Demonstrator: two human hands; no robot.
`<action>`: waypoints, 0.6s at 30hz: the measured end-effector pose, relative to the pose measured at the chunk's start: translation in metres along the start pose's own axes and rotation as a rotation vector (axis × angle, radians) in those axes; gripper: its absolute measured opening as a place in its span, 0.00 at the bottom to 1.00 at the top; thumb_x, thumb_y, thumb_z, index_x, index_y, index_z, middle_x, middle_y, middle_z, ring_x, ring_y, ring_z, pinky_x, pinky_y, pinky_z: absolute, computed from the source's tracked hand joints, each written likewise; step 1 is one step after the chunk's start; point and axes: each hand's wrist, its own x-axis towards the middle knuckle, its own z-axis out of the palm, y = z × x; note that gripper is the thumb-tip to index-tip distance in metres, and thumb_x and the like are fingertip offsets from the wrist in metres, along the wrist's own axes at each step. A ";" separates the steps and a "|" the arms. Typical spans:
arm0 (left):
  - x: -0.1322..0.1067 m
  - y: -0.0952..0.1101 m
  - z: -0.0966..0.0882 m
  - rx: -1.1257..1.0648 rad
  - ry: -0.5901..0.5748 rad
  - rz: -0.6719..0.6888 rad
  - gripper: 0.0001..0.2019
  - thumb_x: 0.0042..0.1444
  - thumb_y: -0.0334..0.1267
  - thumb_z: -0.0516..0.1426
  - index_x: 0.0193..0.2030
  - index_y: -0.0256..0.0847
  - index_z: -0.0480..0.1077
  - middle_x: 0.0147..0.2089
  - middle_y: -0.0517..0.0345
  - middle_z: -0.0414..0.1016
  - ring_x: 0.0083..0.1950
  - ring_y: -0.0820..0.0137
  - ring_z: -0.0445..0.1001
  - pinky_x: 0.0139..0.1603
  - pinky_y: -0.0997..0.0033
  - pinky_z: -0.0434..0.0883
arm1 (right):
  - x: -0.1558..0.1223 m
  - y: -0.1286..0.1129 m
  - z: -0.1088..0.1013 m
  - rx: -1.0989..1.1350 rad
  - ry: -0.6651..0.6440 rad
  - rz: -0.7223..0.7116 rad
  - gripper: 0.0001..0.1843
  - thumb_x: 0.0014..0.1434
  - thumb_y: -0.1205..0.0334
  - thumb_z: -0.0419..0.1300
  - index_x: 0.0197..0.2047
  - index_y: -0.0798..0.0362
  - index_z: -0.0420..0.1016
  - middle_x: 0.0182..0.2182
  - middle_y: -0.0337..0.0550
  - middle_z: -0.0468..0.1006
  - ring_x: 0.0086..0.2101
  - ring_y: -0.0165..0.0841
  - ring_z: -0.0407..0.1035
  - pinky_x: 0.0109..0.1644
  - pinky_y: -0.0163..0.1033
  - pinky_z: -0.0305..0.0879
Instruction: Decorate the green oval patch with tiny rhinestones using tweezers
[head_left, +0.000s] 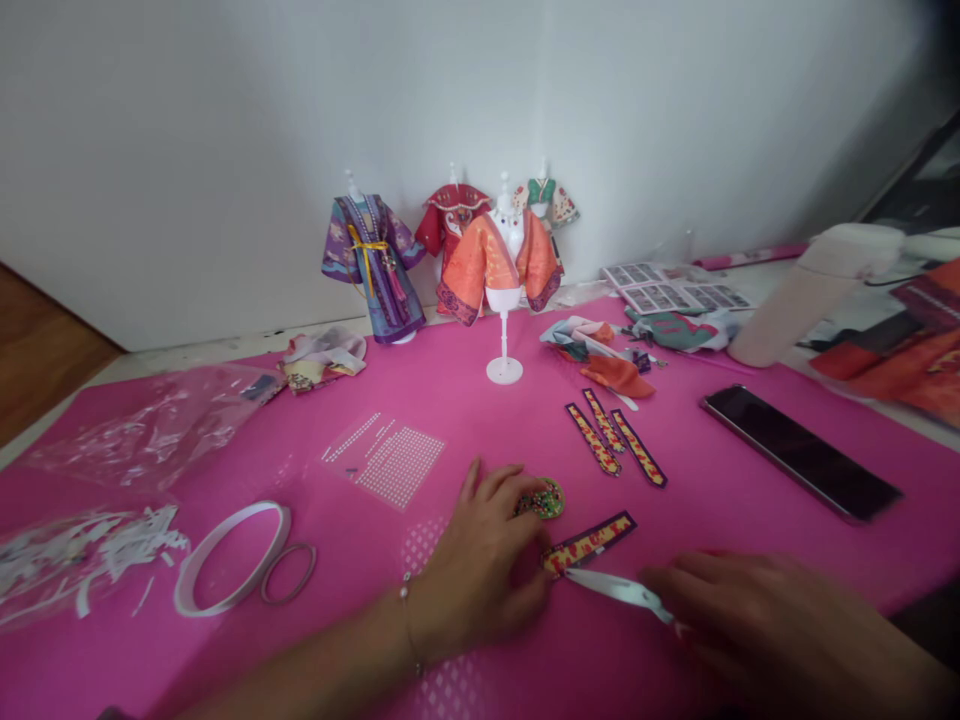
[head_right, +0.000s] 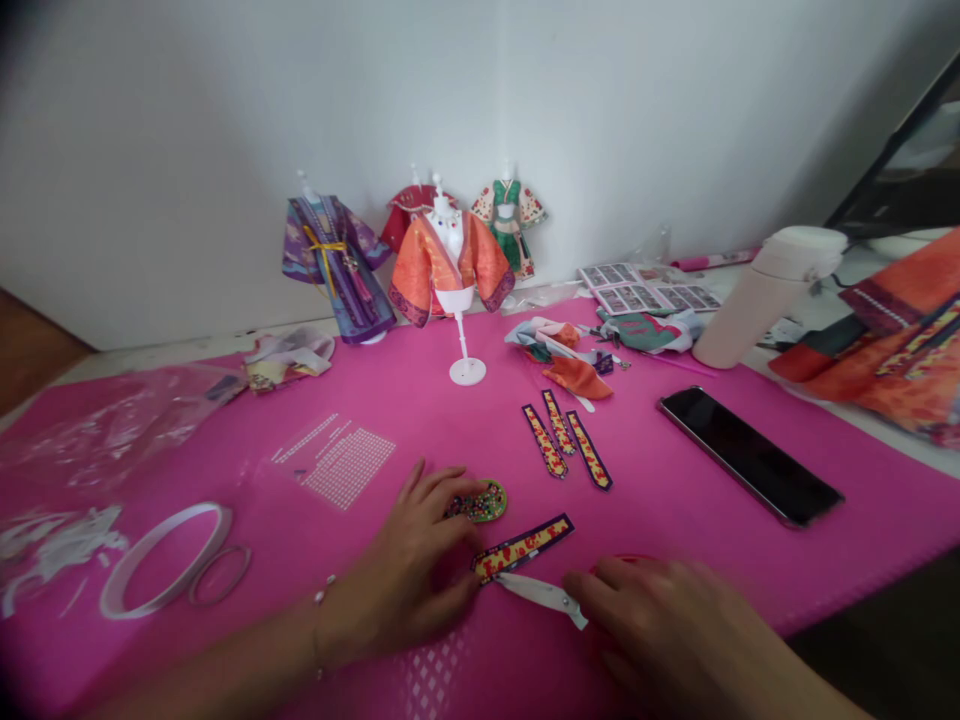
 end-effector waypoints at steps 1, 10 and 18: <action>0.000 0.000 0.000 0.002 -0.001 0.000 0.10 0.64 0.30 0.69 0.50 0.45 0.80 0.71 0.43 0.85 0.80 0.34 0.77 0.83 0.04 0.60 | 0.000 0.000 0.000 0.003 0.002 0.001 0.22 0.59 0.76 0.62 0.51 0.43 0.83 0.36 0.33 0.90 0.28 0.36 0.85 0.26 0.43 0.66; -0.001 -0.001 0.000 -0.005 -0.030 -0.007 0.08 0.66 0.32 0.69 0.51 0.44 0.81 0.72 0.42 0.84 0.81 0.35 0.76 0.84 0.05 0.58 | -0.001 0.002 0.004 -0.001 0.003 0.015 0.22 0.58 0.75 0.63 0.51 0.41 0.82 0.36 0.32 0.90 0.28 0.36 0.85 0.26 0.45 0.62; 0.000 -0.001 -0.002 -0.008 -0.043 -0.003 0.10 0.65 0.33 0.70 0.52 0.44 0.81 0.73 0.42 0.84 0.81 0.34 0.76 0.84 0.04 0.57 | 0.000 -0.002 0.003 -0.009 0.030 -0.003 0.21 0.59 0.75 0.62 0.49 0.41 0.81 0.34 0.30 0.88 0.26 0.37 0.84 0.25 0.47 0.61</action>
